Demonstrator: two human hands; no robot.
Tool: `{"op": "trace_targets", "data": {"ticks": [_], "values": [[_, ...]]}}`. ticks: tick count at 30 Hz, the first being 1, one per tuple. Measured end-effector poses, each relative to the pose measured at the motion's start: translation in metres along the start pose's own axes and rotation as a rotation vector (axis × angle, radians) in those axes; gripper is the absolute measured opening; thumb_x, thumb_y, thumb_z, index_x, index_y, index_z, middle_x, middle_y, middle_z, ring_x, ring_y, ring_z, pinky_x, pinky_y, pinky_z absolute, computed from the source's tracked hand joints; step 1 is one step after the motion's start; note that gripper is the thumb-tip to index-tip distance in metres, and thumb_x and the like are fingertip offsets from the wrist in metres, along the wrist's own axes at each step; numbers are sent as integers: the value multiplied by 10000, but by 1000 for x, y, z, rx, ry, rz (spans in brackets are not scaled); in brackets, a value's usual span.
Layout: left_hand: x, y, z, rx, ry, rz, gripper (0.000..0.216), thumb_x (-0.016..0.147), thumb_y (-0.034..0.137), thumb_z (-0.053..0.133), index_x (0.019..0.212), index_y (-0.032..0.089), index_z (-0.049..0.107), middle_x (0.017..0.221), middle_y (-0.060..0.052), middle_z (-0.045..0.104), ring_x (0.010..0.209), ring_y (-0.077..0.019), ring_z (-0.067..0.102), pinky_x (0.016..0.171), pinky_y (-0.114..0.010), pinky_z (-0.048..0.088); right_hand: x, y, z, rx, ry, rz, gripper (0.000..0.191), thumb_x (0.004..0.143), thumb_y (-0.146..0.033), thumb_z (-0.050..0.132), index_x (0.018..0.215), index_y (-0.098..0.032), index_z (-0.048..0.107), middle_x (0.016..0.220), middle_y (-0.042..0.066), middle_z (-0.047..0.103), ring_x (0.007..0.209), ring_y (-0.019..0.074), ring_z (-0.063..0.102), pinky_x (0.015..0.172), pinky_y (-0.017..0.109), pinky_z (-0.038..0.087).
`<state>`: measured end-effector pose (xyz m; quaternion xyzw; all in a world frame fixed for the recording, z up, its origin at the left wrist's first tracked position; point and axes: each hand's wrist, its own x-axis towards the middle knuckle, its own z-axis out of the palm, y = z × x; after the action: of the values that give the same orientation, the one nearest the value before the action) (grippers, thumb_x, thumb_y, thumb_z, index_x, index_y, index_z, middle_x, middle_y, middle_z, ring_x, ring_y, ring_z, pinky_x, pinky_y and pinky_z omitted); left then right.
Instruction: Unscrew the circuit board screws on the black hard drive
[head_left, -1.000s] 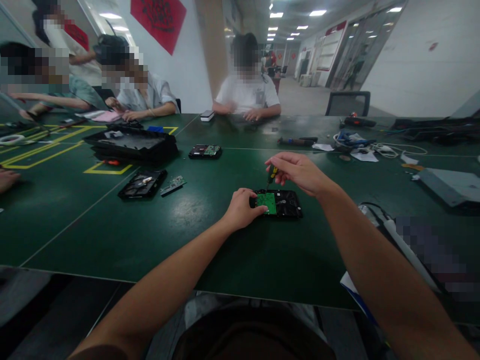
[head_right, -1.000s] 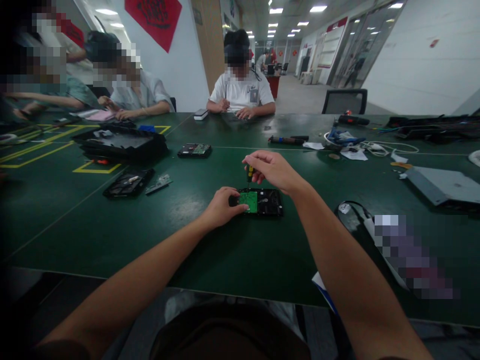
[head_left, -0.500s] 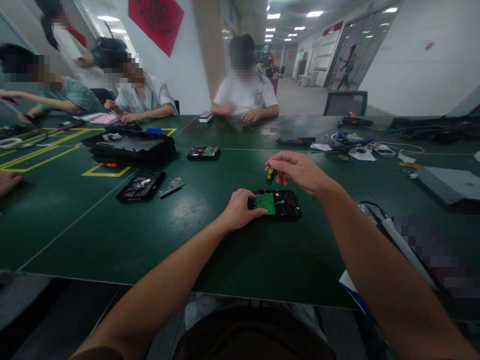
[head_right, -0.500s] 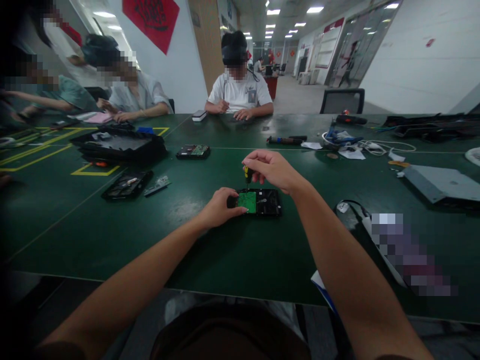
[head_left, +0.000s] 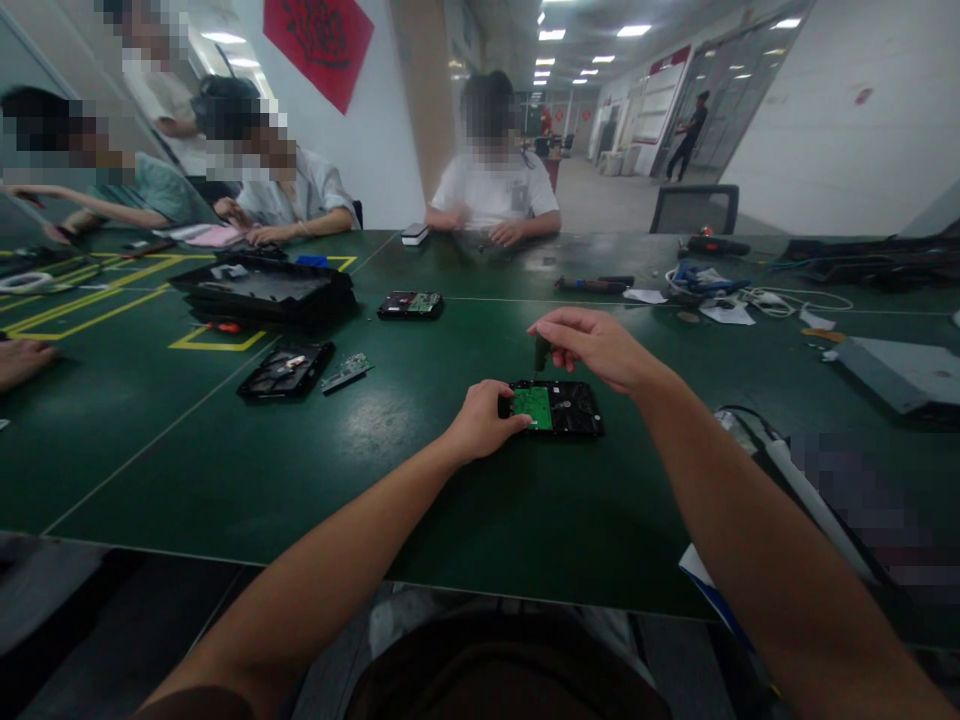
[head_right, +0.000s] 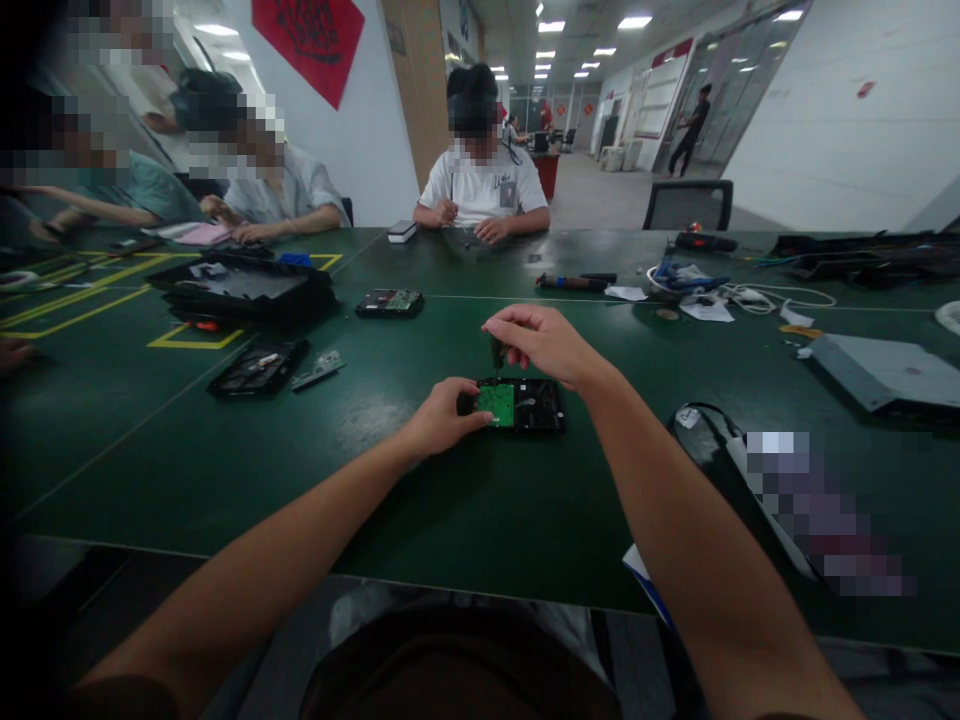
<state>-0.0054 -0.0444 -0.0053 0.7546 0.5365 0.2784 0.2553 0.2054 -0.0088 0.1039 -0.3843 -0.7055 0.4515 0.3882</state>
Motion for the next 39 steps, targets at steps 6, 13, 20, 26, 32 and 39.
{"op": "trace_targets", "data": {"ticks": [6, 13, 20, 26, 32, 39], "values": [[0, -1, 0, 2, 9, 6, 463, 819, 426, 778, 1182, 195, 608, 1278, -113, 605, 1230, -292, 542, 1074, -449, 458, 0, -1, 3, 115, -36, 76, 249, 912, -444, 694, 925, -197, 665, 959, 79, 747, 650, 130, 661, 568, 261, 553], [2, -2, 2, 17, 8, 25, 448, 808, 424, 791, 1151, 191, 622, 1260, -114, 619, 1227, -295, 549, 1087, -453, 453, 1, 0, 3, 40, -23, 29, 219, 935, -416, 666, 990, -213, 726, 852, 34, 705, 611, 103, 600, 481, 211, 471], [1, -2, 0, 14, 3, 24, 469, 810, 440, 782, 1171, 191, 616, 1271, -121, 611, 1233, -307, 541, 1074, -464, 464, 1, 1, 6, 82, -18, 57, 265, 898, -443, 716, 941, -196, 632, 967, 73, 746, 592, 108, 641, 448, 219, 458], [2, -4, 1, 17, -4, 27, 501, 806, 450, 783, 1189, 182, 605, 1276, -126, 605, 1237, -305, 537, 1081, -466, 455, 0, -2, 6, 189, -91, 84, 246, 968, -411, 598, 1090, -213, 678, 945, 69, 722, 620, 140, 667, 506, 263, 520], [2, -4, 2, 10, -1, 22, 482, 810, 449, 782, 1178, 189, 613, 1274, -119, 607, 1245, -302, 535, 1081, -462, 457, 2, 1, 3, 35, -21, 35, 202, 914, -405, 685, 927, -204, 694, 858, 40, 704, 619, 114, 613, 464, 218, 456], [1, -1, 1, 10, -2, 8, 484, 814, 445, 781, 1186, 184, 614, 1284, -127, 605, 1246, -306, 536, 1087, -459, 454, 1, 1, 6, 37, -12, 11, 253, 925, -447, 675, 1041, -223, 702, 868, 22, 687, 608, 101, 592, 473, 218, 436]]}}
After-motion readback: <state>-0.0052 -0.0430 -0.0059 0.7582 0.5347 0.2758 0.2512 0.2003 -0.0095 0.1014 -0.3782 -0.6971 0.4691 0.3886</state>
